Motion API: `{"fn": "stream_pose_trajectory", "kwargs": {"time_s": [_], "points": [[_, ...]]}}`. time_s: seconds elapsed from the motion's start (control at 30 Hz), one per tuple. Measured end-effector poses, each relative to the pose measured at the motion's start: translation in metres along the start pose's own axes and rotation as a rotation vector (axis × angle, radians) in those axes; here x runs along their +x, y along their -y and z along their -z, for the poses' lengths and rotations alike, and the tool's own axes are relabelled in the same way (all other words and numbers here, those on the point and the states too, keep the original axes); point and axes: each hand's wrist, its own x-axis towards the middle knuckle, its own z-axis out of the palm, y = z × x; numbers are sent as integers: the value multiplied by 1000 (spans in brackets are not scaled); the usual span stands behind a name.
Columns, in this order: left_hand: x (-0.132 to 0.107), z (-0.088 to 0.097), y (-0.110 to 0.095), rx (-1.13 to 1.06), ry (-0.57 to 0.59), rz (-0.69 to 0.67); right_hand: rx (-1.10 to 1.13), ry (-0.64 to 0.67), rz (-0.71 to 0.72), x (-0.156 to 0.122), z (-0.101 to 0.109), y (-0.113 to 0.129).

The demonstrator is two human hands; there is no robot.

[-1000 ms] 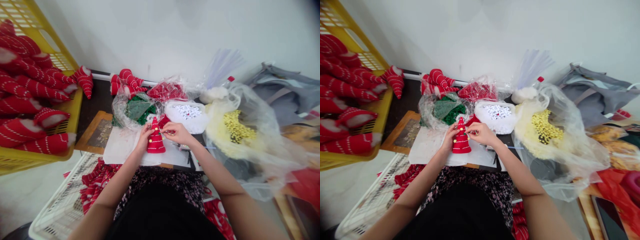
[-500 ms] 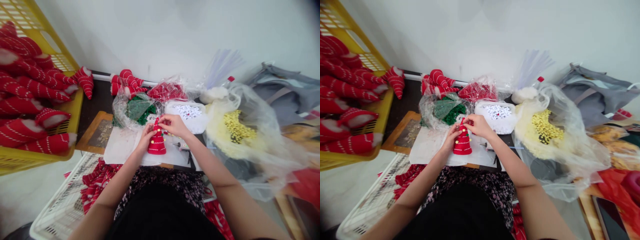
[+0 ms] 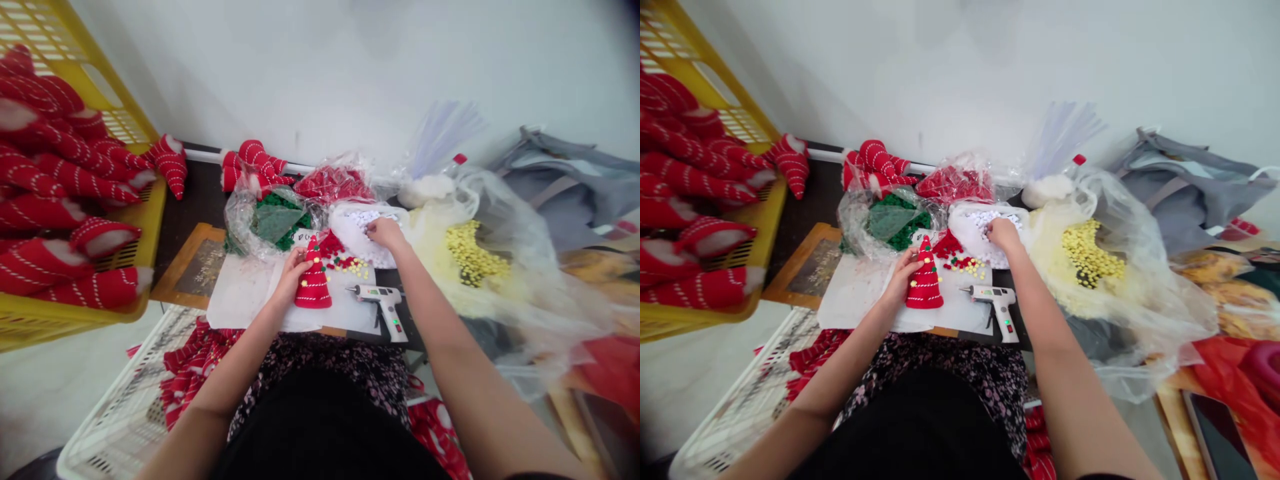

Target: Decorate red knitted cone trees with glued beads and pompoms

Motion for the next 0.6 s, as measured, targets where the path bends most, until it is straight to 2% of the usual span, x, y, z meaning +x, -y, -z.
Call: {"fn": "stream_pose_trajectory", "kwargs": {"time_s": [0.13, 0.3, 0.33, 0.4, 0.5, 0.6], "points": [[0, 1, 1, 0, -4, -2, -28, 39, 0, -1, -10, -7], [0, 2, 1, -4, -4, 6, -18, -88, -3, -14, -6, 1], [0, 2, 1, 0, -2, 6, 22, -119, 58, -19, -6, 5], [0, 2, 1, 13, -1, 3, 152, -110, 287, -30, -6, 16], [0, 1, 0, 20, -6, 3, 279, 87, 660, -47, -14, 36], [-1, 1, -1, 13, -12, 3, 191, 213, 768, -57, -24, 54]]}}
